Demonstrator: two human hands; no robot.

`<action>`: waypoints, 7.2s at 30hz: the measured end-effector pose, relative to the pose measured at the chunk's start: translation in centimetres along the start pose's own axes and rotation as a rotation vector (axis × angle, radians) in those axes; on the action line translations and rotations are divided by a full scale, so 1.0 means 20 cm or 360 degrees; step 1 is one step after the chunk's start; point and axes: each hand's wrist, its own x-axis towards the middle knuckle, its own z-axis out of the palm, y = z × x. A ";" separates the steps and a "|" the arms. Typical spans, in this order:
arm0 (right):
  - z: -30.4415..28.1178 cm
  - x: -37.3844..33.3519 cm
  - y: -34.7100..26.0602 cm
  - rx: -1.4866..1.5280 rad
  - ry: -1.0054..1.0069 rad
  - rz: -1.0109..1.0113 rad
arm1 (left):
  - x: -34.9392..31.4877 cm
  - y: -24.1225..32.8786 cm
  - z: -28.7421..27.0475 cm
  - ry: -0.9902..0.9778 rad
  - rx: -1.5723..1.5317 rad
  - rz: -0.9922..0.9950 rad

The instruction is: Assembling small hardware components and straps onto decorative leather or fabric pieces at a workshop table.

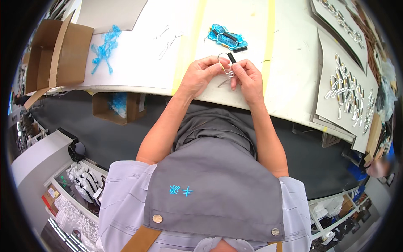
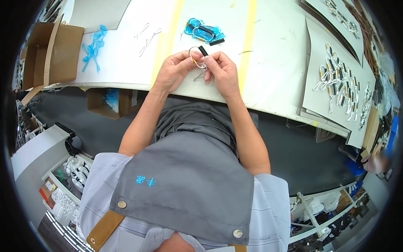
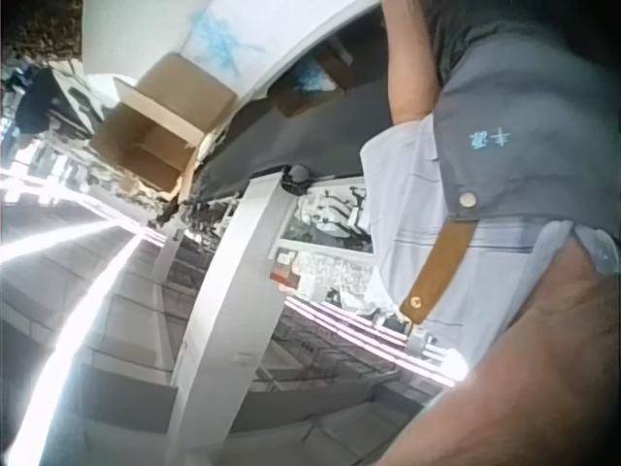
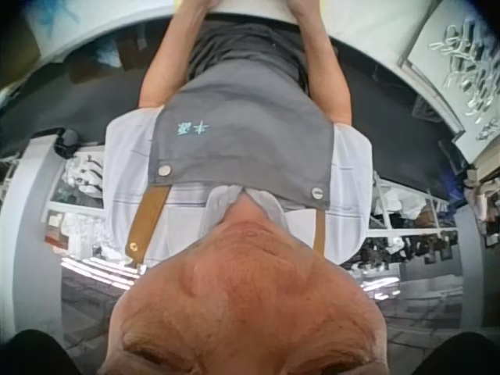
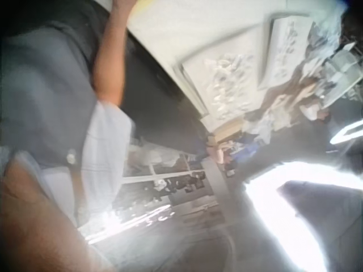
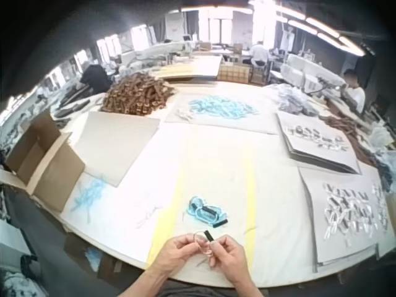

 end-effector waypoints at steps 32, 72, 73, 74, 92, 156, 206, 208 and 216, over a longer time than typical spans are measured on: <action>0.01 0.01 -0.01 0.0077 0.0019 -0.0009 | 0.01 -0.02 0.02 0.0106 0.0071 0.0029; -0.01 0.00 -0.03 0.0282 -0.0003 -0.0138 | 0.04 0.00 0.04 0.0171 0.0401 -0.0066; -0.01 -0.01 -0.03 0.0255 0.0060 -0.0188 | 0.05 -0.02 0.05 0.0222 0.0369 -0.0044; -0.04 -0.03 -0.03 0.0241 0.0073 -0.0169 | 0.06 -0.03 0.06 0.0274 0.0334 -0.0022; -1.55 -0.61 -0.86 -0.0127 0.1542 -0.0723 | 0.06 -0.01 0.06 0.0172 0.0240 -0.0065; -0.06 0.22 -0.16 -0.1474 0.0084 -0.0245 | -0.11 0.19 -0.09 0.0683 0.0730 0.0280; -0.20 -0.02 -0.18 -0.0461 -0.0172 0.0252 | 0.12 0.15 0.08 -0.0169 0.0801 -0.0512; -0.20 -0.02 -0.18 -0.0445 -0.0179 0.0264 | 0.12 0.14 0.08 -0.0190 0.0822 -0.0505; -0.22 -0.02 -0.17 -0.0334 -0.0252 0.0249 | 0.11 0.13 0.13 -0.0141 0.1003 -0.0477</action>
